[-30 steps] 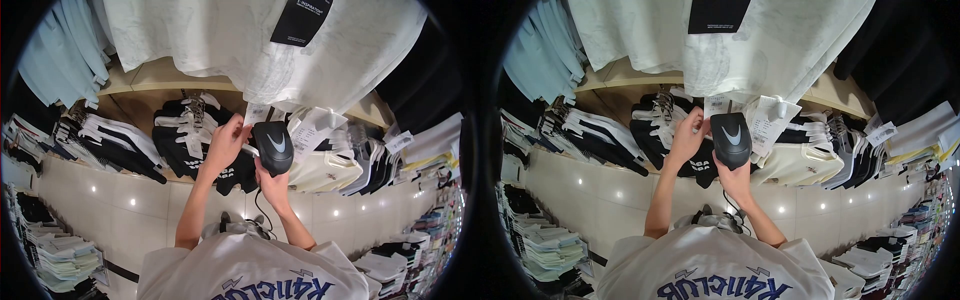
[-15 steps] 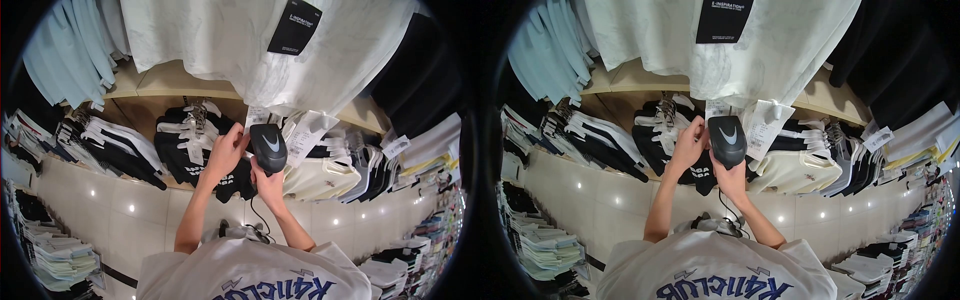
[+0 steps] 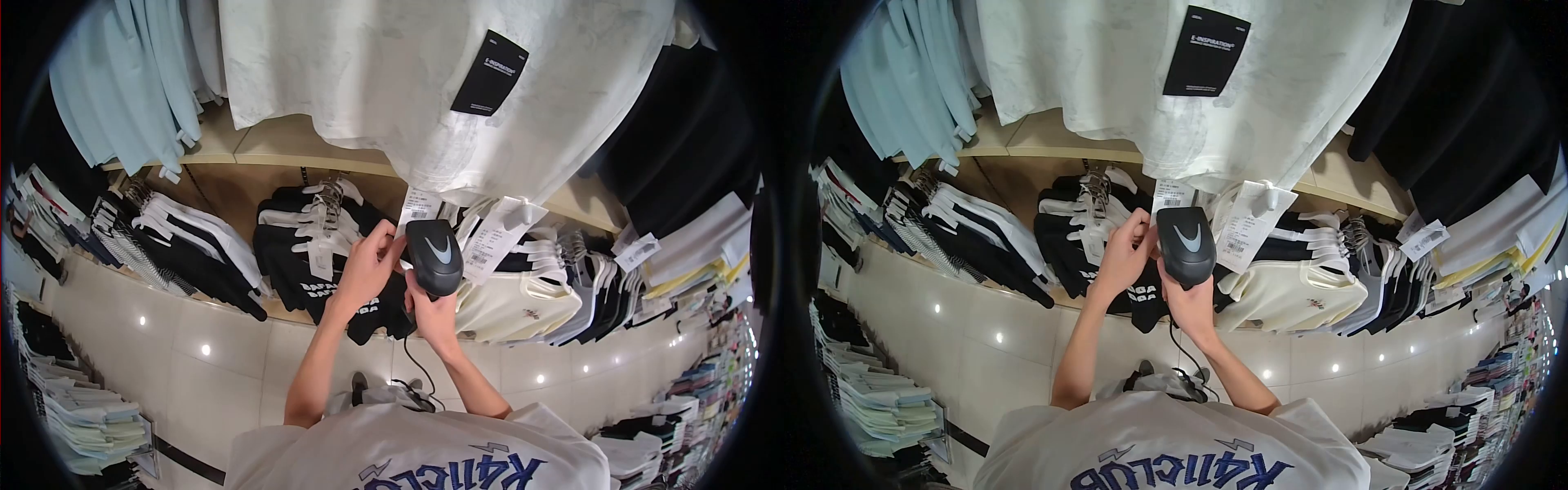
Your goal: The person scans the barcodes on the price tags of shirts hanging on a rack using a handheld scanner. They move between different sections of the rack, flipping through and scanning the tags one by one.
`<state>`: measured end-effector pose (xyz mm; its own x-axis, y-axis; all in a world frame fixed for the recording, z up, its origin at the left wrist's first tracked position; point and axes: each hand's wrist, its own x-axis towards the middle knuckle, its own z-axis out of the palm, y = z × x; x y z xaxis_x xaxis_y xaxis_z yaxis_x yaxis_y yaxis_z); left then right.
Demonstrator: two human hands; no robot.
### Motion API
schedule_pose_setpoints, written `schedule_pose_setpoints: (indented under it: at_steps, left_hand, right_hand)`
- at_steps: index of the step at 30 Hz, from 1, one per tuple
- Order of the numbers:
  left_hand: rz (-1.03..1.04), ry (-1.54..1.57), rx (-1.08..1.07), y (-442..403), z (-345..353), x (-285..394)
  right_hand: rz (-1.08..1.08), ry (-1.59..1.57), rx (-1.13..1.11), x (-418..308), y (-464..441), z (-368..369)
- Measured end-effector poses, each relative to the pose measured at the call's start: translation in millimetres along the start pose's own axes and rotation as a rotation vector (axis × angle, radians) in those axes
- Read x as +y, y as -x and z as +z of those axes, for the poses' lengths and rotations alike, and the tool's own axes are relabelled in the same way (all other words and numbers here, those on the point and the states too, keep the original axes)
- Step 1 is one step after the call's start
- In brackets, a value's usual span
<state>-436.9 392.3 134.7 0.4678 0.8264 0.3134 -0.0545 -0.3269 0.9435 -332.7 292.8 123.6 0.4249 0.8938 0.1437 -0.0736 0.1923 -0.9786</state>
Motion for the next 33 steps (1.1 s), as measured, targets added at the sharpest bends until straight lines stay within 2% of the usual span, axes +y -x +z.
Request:
schedule_pose_setpoints:
  at_steps: [5, 9, 11, 12, 14, 15, 17, 19, 21, 22, 25, 28, 33]
  left_hand:
    - [-0.039, -0.073, -0.021, 23, -3, -11]
    - [0.021, -0.134, -0.024, 78, 5, -38]
    - [-0.118, -0.047, -0.089, 116, 10, -53]
    - [-0.124, -0.052, -0.081, 136, 15, -61]
    - [-0.182, 0.123, -0.073, 170, 23, -70]
    - [-0.193, 0.118, -0.068, 179, 24, -65]
    - [-0.278, 0.141, -0.110, 202, 29, -51]
    - [-0.227, 0.073, -0.109, 216, 33, -51]
    - [-0.157, -0.072, -0.279, 229, 38, -57]
    - [-0.130, -0.072, -0.280, 235, 43, -57]
    - [-0.245, -0.162, -0.365, 256, 55, -43]
    - [-0.273, -0.179, -0.404, 283, 65, -38]
    - [-0.323, -0.183, -0.441, 323, 69, -36]
  right_hand:
    - [0.036, 0.051, 0.022, -2, 14, 3]
    - [0.034, 0.086, 0.052, 13, 32, 5]
    - [0.063, 0.096, 0.041, 32, 46, -2]
    - [0.090, 0.115, 0.042, 39, 54, -3]
    - [0.091, 0.100, 0.075, 31, 74, 6]
    - [0.086, 0.092, 0.119, 30, 85, 8]
    - [0.092, 0.187, 0.067, 46, 102, -7]
    - [0.168, 0.177, 0.025, 45, 121, -13]
    - [0.182, 0.162, 0.034, 58, 139, -26]
    - [0.185, 0.154, 0.043, 63, 147, -32]
    - [0.186, 0.167, 0.080, 58, 177, -46]
    - [0.292, 0.154, 0.111, 61, 207, -57]
    - [0.348, 0.146, 0.117, 74, 250, -60]
